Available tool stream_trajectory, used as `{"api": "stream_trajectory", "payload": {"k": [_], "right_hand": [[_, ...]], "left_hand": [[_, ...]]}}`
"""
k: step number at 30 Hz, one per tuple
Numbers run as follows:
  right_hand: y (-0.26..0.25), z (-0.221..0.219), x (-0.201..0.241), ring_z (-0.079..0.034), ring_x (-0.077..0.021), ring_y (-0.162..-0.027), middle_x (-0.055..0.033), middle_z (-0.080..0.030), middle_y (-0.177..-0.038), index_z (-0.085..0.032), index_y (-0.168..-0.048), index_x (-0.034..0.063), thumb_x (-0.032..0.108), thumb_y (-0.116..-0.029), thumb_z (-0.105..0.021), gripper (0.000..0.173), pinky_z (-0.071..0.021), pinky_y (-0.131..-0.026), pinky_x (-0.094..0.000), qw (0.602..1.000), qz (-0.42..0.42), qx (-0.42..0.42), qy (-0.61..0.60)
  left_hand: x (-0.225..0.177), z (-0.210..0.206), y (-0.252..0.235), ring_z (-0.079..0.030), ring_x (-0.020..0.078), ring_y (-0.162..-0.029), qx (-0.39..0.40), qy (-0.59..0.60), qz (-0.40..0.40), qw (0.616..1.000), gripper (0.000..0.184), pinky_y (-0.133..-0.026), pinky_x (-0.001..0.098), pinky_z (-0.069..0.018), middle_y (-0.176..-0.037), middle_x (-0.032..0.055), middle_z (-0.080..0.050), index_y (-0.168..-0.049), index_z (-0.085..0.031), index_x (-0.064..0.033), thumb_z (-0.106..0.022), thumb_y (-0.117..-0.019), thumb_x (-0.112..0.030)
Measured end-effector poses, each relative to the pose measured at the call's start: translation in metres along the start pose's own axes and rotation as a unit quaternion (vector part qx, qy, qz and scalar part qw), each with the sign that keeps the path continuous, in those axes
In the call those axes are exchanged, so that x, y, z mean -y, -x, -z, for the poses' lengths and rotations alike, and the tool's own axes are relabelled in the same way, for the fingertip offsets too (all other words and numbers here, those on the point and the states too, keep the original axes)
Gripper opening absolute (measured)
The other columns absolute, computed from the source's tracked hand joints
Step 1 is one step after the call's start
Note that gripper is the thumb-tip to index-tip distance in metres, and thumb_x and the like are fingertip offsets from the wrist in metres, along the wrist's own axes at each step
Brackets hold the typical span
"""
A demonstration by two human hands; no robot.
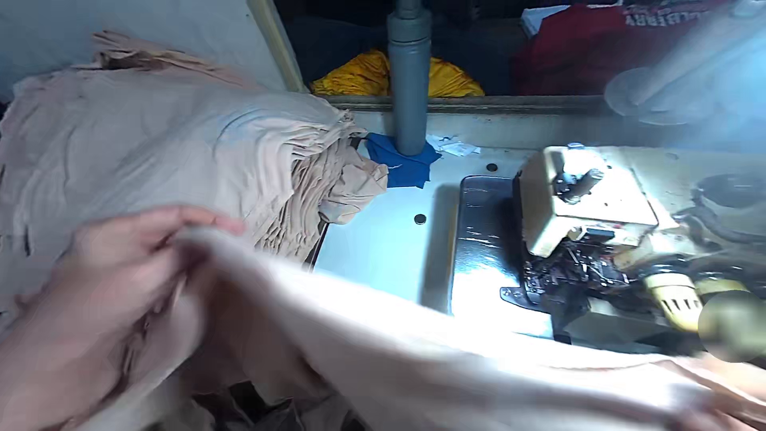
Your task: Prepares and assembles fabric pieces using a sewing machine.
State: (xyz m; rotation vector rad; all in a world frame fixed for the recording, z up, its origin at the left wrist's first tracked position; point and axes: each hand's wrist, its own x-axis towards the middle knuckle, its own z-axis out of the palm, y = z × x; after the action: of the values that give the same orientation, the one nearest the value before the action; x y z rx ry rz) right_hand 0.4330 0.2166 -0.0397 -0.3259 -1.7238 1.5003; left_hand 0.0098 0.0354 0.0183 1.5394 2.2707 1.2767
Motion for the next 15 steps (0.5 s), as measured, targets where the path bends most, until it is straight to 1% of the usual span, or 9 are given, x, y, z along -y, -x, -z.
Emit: {"api": "stream_trajectory", "payload": {"k": [1,2,3,4,5,7,9,12,15], "right_hand": [[-0.005,-0.011,-0.003,-0.064,0.0103,-0.083,0.0190,-0.072,-0.094,-0.075,-0.103,0.0215,0.014,-0.0999,-0.062,0.015,-0.0536,-0.075,-0.0107,0.999,-0.014,-0.020,0.024],[-0.010,-0.022,-0.009,-0.065,0.0083,-0.080,0.0158,-0.073,-0.090,-0.075,-0.098,0.0177,0.011,-0.0992,-0.063,0.014,-0.0557,-0.072,-0.0125,0.998,-0.018,-0.040,0.036],[-0.015,-0.031,-0.017,-0.065,0.0070,-0.077,0.0123,-0.072,-0.086,-0.073,-0.094,0.0126,0.009,-0.0991,-0.063,0.013,-0.0567,-0.070,-0.0133,0.997,-0.015,-0.052,0.046],[-0.019,-0.039,-0.025,-0.065,0.0062,-0.076,0.0084,-0.072,-0.083,-0.071,-0.090,0.0071,0.006,-0.0991,-0.062,0.013,-0.0567,-0.069,-0.0134,0.997,-0.007,-0.057,0.055],[-0.022,-0.044,-0.033,-0.064,0.0056,-0.076,0.0044,-0.071,-0.081,-0.070,-0.089,0.0020,0.005,-0.0993,-0.061,0.014,-0.0556,-0.069,-0.0132,0.996,0.002,-0.057,0.063],[-0.024,-0.047,-0.044,-0.064,0.0046,-0.077,-0.0002,-0.071,-0.082,-0.070,-0.090,-0.0020,0.006,-0.1008,-0.060,0.017,-0.0546,-0.071,-0.0130,0.996,0.023,-0.050,0.073],[-0.024,-0.047,-0.051,-0.064,0.0045,-0.078,-0.0020,-0.071,-0.083,-0.070,-0.092,-0.0019,0.009,-0.1019,-0.060,0.018,-0.0539,-0.072,-0.0120,0.994,0.041,-0.049,0.091],[-0.024,-0.046,-0.056,-0.064,0.0040,-0.078,-0.0035,-0.072,-0.083,-0.070,-0.092,-0.0018,0.009,-0.1009,-0.060,0.017,-0.0527,-0.072,-0.0102,0.989,0.059,-0.056,0.123],[-0.023,-0.047,-0.063,-0.066,0.0038,-0.080,-0.0030,-0.073,-0.085,-0.071,-0.094,-0.0007,0.010,-0.1008,-0.061,0.016,-0.0535,-0.073,-0.0100,0.987,0.074,-0.066,0.124]], "left_hand": [[-0.011,-0.020,-0.017,-0.067,0.0090,-0.094,-0.041,-0.091,-0.036,0.994,0.022,-0.085,0.0307,-0.0554,-0.107,0.0035,-0.073,-0.112,-0.072,-0.0053,-0.059,-0.0945,-0.006],[-0.028,-0.040,-0.028,-0.066,0.0204,-0.108,-0.033,-0.125,-0.086,0.988,0.029,-0.096,0.0414,-0.0524,-0.120,0.0134,-0.069,-0.122,-0.069,0.0009,-0.060,-0.0939,-0.002],[-0.052,-0.065,-0.035,-0.065,0.0221,-0.114,-0.001,-0.123,-0.140,0.983,0.035,-0.101,0.0408,-0.0516,-0.127,0.0144,-0.067,-0.127,-0.067,0.0013,-0.062,-0.0930,-0.005],[-0.075,-0.091,-0.035,-0.065,0.0138,-0.117,0.048,-0.081,-0.181,0.979,0.036,-0.100,0.0314,-0.0538,-0.129,0.0070,-0.067,-0.127,-0.068,-0.0031,-0.063,-0.0918,-0.011],[-0.092,-0.116,-0.032,-0.065,0.0080,-0.118,0.117,-0.005,-0.213,0.970,0.036,-0.099,0.0259,-0.0558,-0.128,0.0013,-0.068,-0.125,-0.069,-0.0063,-0.066,-0.0914,-0.016],[-0.109,-0.155,-0.025,-0.062,0.0042,-0.121,0.268,0.125,-0.232,0.927,0.040,-0.103,0.0257,-0.0524,-0.128,-0.0012,-0.070,-0.129,-0.070,-0.0050,-0.068,-0.0935,-0.025],[-0.109,-0.176,-0.020,-0.062,0.0020,-0.117,0.342,0.183,-0.198,0.900,0.038,-0.106,0.0278,-0.0491,-0.120,-0.0026,-0.072,-0.126,-0.071,-0.0043,-0.068,-0.0944,-0.025],[-0.103,-0.185,-0.017,-0.067,-0.0006,-0.098,0.331,0.226,-0.145,0.905,0.019,-0.088,0.0176,-0.0548,-0.100,-0.0058,-0.074,-0.106,-0.078,-0.0078,-0.074,-0.0906,-0.020],[-0.102,-0.186,-0.014,-0.067,0.0018,-0.082,0.293,0.251,-0.109,0.916,0.007,-0.072,0.0153,-0.0561,-0.084,-0.0055,-0.071,-0.089,-0.077,-0.0108,-0.080,-0.0850,-0.016]]}}
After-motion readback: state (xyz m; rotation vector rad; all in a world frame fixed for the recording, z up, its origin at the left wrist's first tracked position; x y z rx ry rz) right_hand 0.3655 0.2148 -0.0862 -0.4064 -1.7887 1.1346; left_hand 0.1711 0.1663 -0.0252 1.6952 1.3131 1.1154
